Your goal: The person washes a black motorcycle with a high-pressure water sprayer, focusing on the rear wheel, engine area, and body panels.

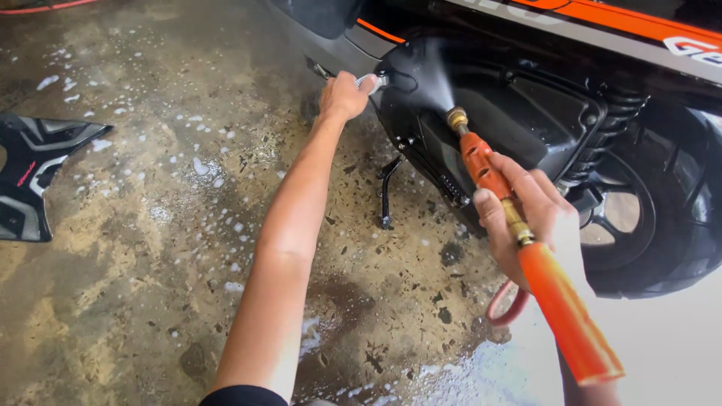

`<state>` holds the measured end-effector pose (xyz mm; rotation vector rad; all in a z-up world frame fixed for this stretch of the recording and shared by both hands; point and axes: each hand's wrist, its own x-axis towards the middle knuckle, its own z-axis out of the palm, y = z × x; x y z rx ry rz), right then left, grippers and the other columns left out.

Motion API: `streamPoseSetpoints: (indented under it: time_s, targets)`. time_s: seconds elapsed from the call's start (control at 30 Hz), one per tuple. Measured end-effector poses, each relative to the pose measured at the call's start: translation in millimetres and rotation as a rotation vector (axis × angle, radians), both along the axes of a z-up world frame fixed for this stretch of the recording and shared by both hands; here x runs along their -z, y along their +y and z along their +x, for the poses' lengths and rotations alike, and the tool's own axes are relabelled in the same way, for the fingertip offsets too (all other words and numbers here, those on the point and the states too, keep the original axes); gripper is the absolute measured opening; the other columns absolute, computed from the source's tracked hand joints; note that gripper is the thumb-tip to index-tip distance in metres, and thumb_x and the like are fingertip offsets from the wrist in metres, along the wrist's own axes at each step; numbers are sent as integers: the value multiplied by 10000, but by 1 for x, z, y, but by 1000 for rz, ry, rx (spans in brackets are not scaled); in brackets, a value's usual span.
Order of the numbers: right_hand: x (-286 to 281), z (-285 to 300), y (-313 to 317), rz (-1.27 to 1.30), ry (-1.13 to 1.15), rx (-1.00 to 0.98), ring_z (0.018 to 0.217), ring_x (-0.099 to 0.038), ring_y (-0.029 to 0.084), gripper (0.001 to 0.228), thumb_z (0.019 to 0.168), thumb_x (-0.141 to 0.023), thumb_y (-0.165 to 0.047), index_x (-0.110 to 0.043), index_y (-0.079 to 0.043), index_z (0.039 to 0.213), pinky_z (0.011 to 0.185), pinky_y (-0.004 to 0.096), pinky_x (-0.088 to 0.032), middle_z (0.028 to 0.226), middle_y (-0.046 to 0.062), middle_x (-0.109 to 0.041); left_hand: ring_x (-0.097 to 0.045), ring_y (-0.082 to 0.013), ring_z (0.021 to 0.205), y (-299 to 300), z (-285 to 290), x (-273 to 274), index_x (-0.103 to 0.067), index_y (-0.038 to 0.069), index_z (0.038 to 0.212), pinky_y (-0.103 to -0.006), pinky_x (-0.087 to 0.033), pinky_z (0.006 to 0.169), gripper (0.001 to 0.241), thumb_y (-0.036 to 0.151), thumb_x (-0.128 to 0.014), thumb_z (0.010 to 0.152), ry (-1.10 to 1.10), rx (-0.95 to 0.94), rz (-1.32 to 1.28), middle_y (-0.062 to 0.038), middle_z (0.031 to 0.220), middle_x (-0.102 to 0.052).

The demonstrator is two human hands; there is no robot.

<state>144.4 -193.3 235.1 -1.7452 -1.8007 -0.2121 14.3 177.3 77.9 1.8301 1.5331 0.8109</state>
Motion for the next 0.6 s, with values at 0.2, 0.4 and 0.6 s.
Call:
streamPoseSetpoints:
  time_s: [0.2,0.4,0.6]
  targets:
    - [4,-8,6,-25,-18,40,636,-700,193,449,998,-681,-249,-635,-15,1379,535,319,-575,944,151,-696,-670,-392,1125,8,16,15,-693,30,1187,-503,-520,960,530,496,-528,993,-109,-74,-112,-216,1195,-704]
    - [0,1,29,-225,18,78,580,-729,176,412,1068,-606,-262,-628,-69,1431,525,300,-533,880,110,-742,-738,-365,995,47,15,59,-695,-56,1057,-460,-546,867,524,445,-574,965,-368,55,-105,-235,1041,-732]
    - [-12,11,38,-179,310,27,776,-758,152,433,1025,-624,-256,-601,-30,1394,542,258,-607,1011,95,-725,-721,-436,834,20,-6,34,-720,-64,895,-481,-531,766,569,492,-618,961,-275,128,114,-287,824,-698]
